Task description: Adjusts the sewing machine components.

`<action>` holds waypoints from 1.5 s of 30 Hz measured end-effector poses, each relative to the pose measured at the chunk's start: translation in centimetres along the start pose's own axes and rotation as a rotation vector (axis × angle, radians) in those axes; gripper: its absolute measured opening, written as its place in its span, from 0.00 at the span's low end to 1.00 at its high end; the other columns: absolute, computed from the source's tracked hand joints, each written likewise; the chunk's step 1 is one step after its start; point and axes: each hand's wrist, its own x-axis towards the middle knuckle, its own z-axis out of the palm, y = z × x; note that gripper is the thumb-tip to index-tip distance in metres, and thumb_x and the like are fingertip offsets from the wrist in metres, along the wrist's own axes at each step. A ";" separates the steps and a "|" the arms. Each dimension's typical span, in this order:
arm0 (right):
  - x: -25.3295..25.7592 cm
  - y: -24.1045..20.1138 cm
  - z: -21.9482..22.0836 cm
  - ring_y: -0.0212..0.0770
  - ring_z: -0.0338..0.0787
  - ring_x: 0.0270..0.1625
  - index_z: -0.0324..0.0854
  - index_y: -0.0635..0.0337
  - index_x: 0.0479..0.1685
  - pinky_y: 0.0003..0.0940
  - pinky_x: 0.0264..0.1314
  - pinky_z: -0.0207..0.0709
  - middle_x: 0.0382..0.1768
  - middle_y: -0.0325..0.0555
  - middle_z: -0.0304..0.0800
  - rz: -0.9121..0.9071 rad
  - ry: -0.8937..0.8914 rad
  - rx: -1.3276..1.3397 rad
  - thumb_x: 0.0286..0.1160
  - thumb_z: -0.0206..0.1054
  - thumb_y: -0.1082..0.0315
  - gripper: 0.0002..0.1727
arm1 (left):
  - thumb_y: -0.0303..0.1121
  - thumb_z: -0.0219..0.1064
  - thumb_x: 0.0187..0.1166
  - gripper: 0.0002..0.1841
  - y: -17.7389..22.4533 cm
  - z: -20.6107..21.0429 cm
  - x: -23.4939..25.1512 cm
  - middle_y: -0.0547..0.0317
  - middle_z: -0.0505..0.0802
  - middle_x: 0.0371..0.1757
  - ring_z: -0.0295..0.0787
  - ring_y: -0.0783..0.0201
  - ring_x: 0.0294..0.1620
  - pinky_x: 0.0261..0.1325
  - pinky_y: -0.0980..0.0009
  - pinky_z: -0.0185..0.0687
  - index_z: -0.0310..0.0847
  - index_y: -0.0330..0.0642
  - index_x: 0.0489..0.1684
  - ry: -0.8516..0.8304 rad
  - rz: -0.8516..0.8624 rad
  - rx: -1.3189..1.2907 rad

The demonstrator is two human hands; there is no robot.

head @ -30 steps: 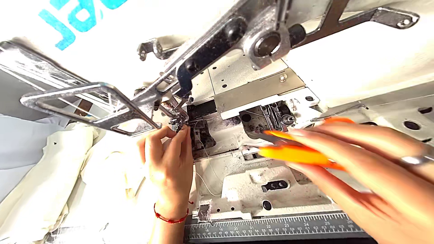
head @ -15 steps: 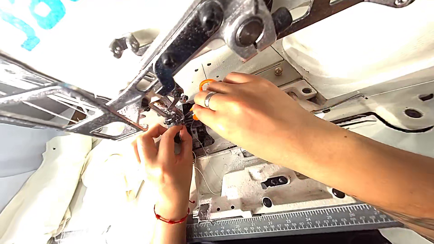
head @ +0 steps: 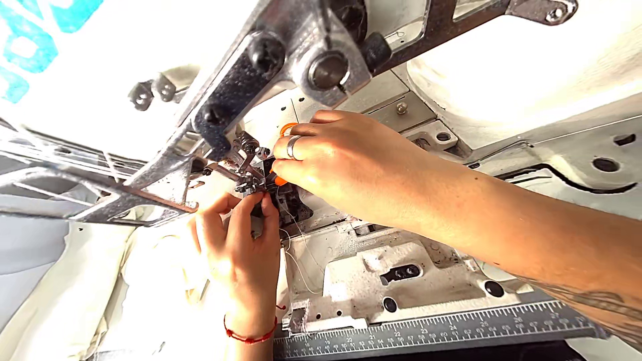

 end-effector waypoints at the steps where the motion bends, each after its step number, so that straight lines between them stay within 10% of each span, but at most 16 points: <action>1: 0.0 0.0 -0.1 0.42 0.89 0.46 0.95 0.56 0.43 0.35 0.43 0.73 0.44 0.44 0.94 0.011 0.002 0.006 0.74 0.63 0.78 0.14 | 0.33 0.72 0.72 0.08 0.0 0.0 0.0 0.45 0.86 0.41 0.78 0.53 0.48 0.56 0.63 0.68 0.93 0.37 0.32 -0.003 0.000 0.005; 45: 0.0 -0.4 0.7 0.42 0.89 0.44 0.92 0.56 0.33 0.36 0.40 0.72 0.37 0.44 0.92 0.080 0.039 0.081 0.70 0.67 0.75 0.08 | 0.33 0.72 0.72 0.09 0.0 0.1 0.2 0.44 0.88 0.40 0.81 0.53 0.48 0.54 0.64 0.70 0.93 0.35 0.33 -0.012 0.003 0.014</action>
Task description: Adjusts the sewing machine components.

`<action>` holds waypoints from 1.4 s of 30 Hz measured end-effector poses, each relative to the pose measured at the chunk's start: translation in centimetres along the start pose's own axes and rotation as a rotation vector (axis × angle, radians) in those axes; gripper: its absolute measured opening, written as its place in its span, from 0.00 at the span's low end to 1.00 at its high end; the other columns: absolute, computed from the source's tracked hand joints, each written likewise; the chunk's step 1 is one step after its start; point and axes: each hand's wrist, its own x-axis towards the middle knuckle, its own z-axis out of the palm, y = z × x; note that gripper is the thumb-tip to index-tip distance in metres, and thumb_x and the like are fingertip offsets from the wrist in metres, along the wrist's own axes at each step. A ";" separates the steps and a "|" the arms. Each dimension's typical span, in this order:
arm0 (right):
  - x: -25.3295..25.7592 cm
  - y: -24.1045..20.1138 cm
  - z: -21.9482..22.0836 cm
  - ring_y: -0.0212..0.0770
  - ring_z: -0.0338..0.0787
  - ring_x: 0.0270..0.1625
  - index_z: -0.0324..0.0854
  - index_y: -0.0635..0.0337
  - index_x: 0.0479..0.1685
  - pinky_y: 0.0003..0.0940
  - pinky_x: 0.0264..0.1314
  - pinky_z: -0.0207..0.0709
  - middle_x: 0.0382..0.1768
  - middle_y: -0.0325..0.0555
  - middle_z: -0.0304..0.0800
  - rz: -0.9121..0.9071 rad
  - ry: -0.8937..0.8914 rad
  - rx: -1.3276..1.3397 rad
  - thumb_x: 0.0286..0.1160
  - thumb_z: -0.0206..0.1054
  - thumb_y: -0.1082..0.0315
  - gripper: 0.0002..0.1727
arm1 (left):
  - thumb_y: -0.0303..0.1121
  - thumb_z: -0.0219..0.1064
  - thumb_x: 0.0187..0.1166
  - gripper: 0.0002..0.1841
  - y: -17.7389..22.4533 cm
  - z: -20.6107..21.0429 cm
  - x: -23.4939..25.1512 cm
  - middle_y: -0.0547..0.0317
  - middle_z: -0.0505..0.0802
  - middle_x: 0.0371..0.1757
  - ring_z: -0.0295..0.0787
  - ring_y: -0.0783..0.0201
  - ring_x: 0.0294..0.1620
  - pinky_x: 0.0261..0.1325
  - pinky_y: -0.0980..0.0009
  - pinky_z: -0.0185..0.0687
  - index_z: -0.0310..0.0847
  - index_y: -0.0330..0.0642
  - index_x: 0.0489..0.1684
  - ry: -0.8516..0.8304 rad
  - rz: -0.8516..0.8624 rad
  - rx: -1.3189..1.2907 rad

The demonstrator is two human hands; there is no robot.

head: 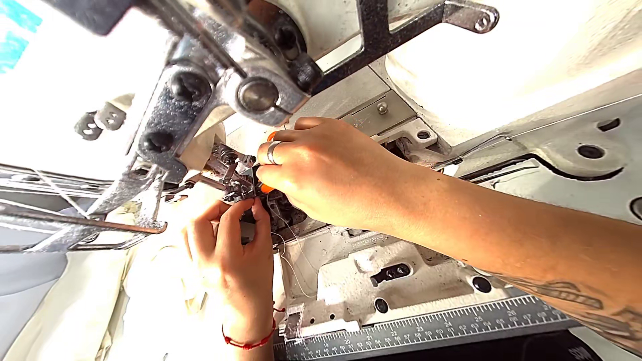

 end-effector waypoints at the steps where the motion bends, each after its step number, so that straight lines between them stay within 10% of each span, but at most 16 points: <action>1: 0.0 0.0 0.0 0.42 0.90 0.44 0.92 0.56 0.33 0.36 0.40 0.72 0.38 0.44 0.93 0.000 0.003 -0.005 0.69 0.67 0.75 0.08 | 0.33 0.72 0.72 0.09 0.0 0.0 0.0 0.44 0.87 0.40 0.80 0.53 0.48 0.54 0.64 0.70 0.93 0.35 0.33 -0.001 -0.001 -0.001; 42: 0.1 0.3 -0.2 0.42 0.89 0.45 0.90 0.55 0.30 0.36 0.43 0.73 0.38 0.43 0.92 -0.015 -0.012 -0.005 0.70 0.67 0.74 0.07 | 0.33 0.72 0.73 0.09 0.0 0.0 0.0 0.44 0.88 0.40 0.82 0.53 0.47 0.52 0.65 0.73 0.93 0.35 0.34 -0.009 0.001 -0.008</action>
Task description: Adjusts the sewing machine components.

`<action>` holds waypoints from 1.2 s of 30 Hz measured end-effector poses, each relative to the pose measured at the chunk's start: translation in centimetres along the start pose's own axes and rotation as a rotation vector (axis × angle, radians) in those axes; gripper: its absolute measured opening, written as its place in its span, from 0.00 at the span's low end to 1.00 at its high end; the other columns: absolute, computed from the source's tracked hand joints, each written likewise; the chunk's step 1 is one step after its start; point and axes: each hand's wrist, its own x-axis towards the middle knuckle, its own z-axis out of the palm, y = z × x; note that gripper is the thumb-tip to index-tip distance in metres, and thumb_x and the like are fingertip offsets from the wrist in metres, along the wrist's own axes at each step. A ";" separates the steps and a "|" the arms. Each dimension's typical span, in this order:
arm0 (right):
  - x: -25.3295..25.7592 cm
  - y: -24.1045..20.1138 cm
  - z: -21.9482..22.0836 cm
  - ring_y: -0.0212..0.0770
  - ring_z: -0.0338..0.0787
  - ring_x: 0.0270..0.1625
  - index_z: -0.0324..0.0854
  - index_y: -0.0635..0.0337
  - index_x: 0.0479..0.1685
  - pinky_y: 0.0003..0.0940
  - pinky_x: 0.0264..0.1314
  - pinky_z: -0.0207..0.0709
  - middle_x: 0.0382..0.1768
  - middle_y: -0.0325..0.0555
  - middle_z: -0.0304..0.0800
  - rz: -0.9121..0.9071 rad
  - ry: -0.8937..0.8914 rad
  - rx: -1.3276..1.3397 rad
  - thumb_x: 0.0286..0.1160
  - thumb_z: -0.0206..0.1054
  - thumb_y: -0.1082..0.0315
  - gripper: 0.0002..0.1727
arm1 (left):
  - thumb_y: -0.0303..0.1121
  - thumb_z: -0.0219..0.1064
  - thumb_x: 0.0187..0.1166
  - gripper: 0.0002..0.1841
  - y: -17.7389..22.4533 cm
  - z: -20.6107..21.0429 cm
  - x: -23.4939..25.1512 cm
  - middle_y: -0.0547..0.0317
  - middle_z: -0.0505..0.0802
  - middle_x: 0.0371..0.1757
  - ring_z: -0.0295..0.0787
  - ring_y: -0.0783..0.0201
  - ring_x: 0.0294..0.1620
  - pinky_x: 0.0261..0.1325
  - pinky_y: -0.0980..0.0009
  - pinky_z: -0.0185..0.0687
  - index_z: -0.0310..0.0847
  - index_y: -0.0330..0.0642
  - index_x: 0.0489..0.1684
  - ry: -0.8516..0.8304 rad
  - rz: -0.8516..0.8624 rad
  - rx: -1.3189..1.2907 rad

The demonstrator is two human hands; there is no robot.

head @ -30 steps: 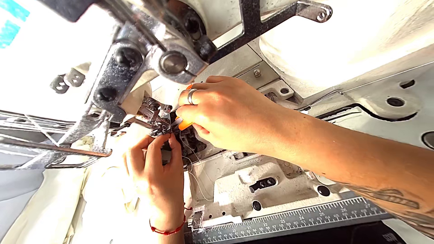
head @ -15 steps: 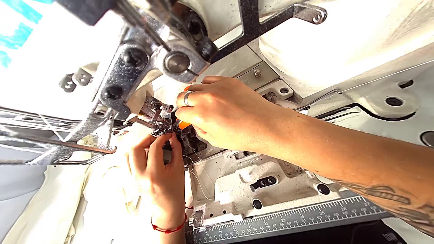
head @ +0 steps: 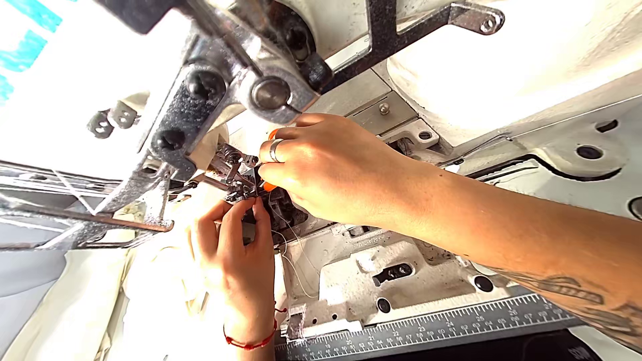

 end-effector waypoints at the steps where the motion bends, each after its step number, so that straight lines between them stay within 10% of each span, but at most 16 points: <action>1: 0.0 0.1 0.0 0.42 0.89 0.45 0.90 0.55 0.30 0.36 0.43 0.73 0.37 0.43 0.91 0.004 0.004 0.000 0.69 0.67 0.74 0.07 | 0.33 0.73 0.73 0.09 0.0 0.0 0.0 0.44 0.88 0.40 0.82 0.54 0.46 0.51 0.66 0.73 0.93 0.35 0.34 -0.001 0.000 -0.002; 10: -0.6 0.1 -0.2 0.41 0.87 0.40 0.89 0.56 0.28 0.35 0.39 0.71 0.32 0.43 0.88 0.039 0.050 -0.013 0.70 0.66 0.73 0.08 | 0.35 0.75 0.71 0.11 -0.2 -0.6 -0.1 0.46 0.87 0.39 0.81 0.61 0.45 0.51 0.72 0.72 0.93 0.34 0.36 0.021 0.027 -0.074; 15: 0.0 0.5 -0.9 0.40 0.85 0.32 0.91 0.53 0.31 0.35 0.33 0.70 0.26 0.41 0.86 0.146 0.059 0.001 0.65 0.71 0.70 0.04 | 0.40 0.65 0.85 0.06 -3.0 -3.4 1.1 0.83 0.92 0.51 0.89 0.80 0.56 0.61 0.75 0.86 0.86 0.57 0.49 -0.092 -0.254 -0.683; 18: 1.3 1.3 -0.9 0.47 0.91 0.42 0.92 0.55 0.33 0.42 0.38 0.76 0.35 0.46 0.91 0.256 0.049 -0.002 0.63 0.73 0.69 0.04 | 0.25 0.51 0.85 0.10 -5.4 -2.5 5.3 0.71 0.94 0.37 0.95 0.72 0.41 0.53 0.71 0.93 0.80 0.42 0.45 -0.259 -0.644 -0.878; 21: 3.0 1.7 0.2 0.55 0.92 0.52 0.92 0.58 0.46 0.55 0.49 0.80 0.44 0.53 0.94 0.392 0.070 0.078 0.63 0.74 0.68 0.12 | 0.22 0.43 0.89 0.15 -7.3 -0.7 8.9 0.55 0.92 0.50 0.91 0.70 0.52 0.55 0.76 0.87 0.74 0.28 0.61 -0.604 -0.659 -1.023; 24: 2.4 2.8 3.9 0.58 0.94 0.48 0.92 0.58 0.43 0.63 0.46 0.82 0.41 0.56 0.94 0.392 0.178 0.034 0.61 0.74 0.68 0.11 | 0.17 0.45 0.89 0.09 -2.0 -1.2 10.9 0.53 0.81 0.39 0.80 0.75 0.39 0.46 0.85 0.76 0.72 0.24 0.51 -0.445 -0.962 -0.703; 29: 0.6 4.2 4.5 0.60 0.93 0.46 0.92 0.60 0.37 0.59 0.44 0.81 0.37 0.58 0.92 0.456 0.280 -0.173 0.68 0.69 0.69 0.07 | 0.16 0.46 0.89 0.10 -4.5 -0.3 9.5 0.44 0.83 0.40 0.82 0.68 0.40 0.50 0.80 0.77 0.72 0.16 0.51 -0.588 -0.904 -0.597; 30: 0.8 3.6 3.7 0.62 0.92 0.50 0.92 0.61 0.39 0.62 0.50 0.80 0.41 0.59 0.93 0.478 0.226 -0.170 0.70 0.69 0.70 0.07 | 0.15 0.47 0.88 0.11 -7.2 0.9 7.6 0.39 0.85 0.39 0.85 0.66 0.40 0.46 0.81 0.80 0.72 0.11 0.48 -0.541 -0.646 -0.669; 36: 1.8 -0.6 0.6 0.51 0.91 0.53 0.96 0.55 0.38 0.54 0.61 0.74 0.39 0.49 0.94 0.359 -0.060 0.160 0.63 0.81 0.67 0.06 | 0.20 0.51 0.90 0.10 -8.1 2.2 8.1 0.52 0.87 0.41 0.84 0.70 0.43 0.53 0.77 0.80 0.77 0.22 0.51 -0.635 -0.896 -0.703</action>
